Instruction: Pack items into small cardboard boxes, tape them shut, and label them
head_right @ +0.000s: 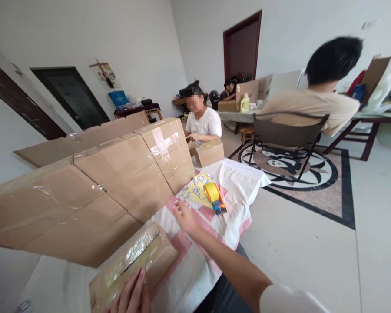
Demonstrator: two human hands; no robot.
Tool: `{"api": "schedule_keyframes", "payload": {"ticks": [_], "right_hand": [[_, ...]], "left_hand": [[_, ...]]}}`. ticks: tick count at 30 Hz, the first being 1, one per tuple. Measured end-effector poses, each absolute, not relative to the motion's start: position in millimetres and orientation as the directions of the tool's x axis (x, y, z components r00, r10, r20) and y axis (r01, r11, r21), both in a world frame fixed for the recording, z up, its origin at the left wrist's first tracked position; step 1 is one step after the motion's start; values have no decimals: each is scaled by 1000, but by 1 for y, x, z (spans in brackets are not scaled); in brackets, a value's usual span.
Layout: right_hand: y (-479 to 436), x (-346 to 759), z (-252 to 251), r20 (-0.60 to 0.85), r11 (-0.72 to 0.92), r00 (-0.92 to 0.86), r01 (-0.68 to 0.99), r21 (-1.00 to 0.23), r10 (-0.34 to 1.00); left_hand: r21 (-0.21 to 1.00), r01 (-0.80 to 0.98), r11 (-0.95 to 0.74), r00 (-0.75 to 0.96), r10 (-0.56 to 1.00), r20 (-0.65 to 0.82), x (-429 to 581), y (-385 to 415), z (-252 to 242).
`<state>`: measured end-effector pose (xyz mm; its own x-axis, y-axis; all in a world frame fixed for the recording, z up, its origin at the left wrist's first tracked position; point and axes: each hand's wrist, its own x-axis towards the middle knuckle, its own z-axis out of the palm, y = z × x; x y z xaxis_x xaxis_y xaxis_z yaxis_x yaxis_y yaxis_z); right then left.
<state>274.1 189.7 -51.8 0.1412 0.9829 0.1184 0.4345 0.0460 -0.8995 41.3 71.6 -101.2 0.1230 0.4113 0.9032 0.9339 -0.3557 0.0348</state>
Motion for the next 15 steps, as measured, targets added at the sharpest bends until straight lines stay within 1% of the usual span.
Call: {"api": "schedule_keyframes", "payload": {"ticks": [2, 3, 6, 8, 12, 15], "right_hand": [[184, 306, -60, 166, 46, 242, 435, -899, 956], [181, 321, -64, 185, 48, 270, 446, -894, 945], [174, 356, -65, 229, 57, 283, 508, -859, 932], [175, 375, -57, 258, 57, 272, 576, -815, 927], [209, 410, -31, 286, 7, 247, 746, -665, 926], [252, 418, -20, 204, -35, 161, 857, -514, 965]], "left_hand": [[-23, 949, -315, 162, 421, 892, 40, 68, -101], [-27, 952, -303, 165, 440, 883, 40, 67, -100], [-8, 950, -312, 172, 503, 847, 41, 67, -94], [-8, 952, -306, 169, 503, 848, 43, 68, -90], [-40, 962, -269, 172, 489, 855, 43, 70, -89], [-65, 963, -260, 187, 479, 858, 42, 69, -94]]}}
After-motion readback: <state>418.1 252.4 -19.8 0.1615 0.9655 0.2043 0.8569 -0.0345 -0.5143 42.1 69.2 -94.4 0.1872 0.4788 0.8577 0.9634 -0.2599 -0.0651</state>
